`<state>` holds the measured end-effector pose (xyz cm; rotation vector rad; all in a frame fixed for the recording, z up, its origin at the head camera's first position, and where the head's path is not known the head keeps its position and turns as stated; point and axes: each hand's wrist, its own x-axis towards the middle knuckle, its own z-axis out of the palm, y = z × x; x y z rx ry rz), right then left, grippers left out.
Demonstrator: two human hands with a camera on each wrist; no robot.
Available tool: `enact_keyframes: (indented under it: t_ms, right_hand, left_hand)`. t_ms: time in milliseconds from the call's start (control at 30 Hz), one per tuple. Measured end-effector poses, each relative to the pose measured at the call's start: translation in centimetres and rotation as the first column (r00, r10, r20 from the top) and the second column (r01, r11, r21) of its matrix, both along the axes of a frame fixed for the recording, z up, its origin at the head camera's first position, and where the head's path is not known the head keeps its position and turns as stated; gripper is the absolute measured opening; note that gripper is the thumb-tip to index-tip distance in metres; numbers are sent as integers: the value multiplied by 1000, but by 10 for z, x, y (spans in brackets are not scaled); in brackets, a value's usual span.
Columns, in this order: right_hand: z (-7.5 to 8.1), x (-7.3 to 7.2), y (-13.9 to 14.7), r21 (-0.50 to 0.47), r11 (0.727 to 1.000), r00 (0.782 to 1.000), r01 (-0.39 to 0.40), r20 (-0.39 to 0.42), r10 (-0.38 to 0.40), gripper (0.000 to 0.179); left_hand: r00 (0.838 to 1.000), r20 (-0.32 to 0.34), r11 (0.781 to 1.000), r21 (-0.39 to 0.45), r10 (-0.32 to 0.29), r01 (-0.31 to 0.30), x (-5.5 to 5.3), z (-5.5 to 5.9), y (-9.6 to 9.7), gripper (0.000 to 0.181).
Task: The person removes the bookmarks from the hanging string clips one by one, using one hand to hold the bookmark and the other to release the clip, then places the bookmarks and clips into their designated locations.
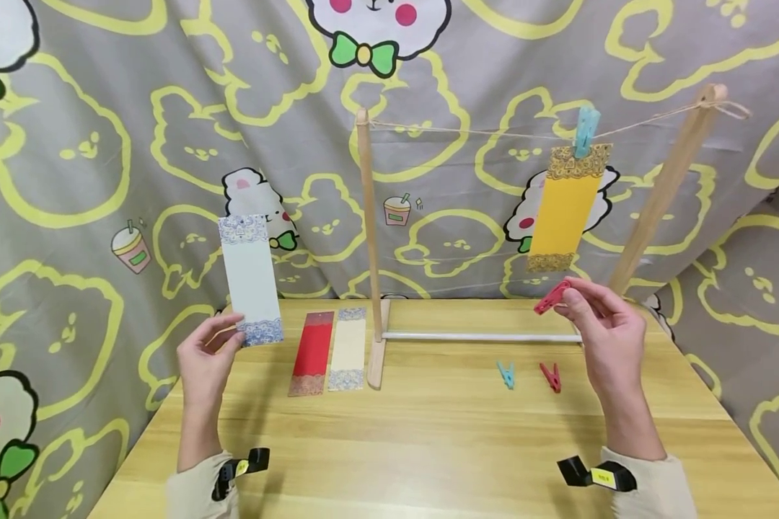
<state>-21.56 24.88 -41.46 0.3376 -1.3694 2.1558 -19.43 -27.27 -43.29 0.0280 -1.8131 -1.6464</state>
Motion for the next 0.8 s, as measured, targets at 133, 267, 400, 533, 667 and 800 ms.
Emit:
enact_keyframes:
  t_ms: [133,267,400,533,667,800]
  right_hand:
    - [0,-4,-1,44,999,1000,13,22,-14,26]
    - [-3,-7,-3,81,997,998,7,64,-12,26]
    - [-9,-8,-2,91,996,997,-6,83,-2,27]
    - [-16,-8,0,116,993,993,-9,119,-5,27]
    - [-20,-10,0,166,986,986,-3,167,-25,28]
    - [-25,-13,1,198,980,979,0,202,-41,29]
  left_hand:
    - [1000,26,1000,13,6,-6,0,-1,-3,24]
    - [999,42,1000,25,16,-17,1,-5,-6,25]
    - [996,75,999,6,38,-38,0,-9,-10,26]
    - [992,112,999,-10,55,-54,-1,-13,-13,27]
    - [993,102,998,-27,62,-60,-3,-17,-16,25]
    - [993,105,999,-6,52,-52,-6,-20,-17,26]
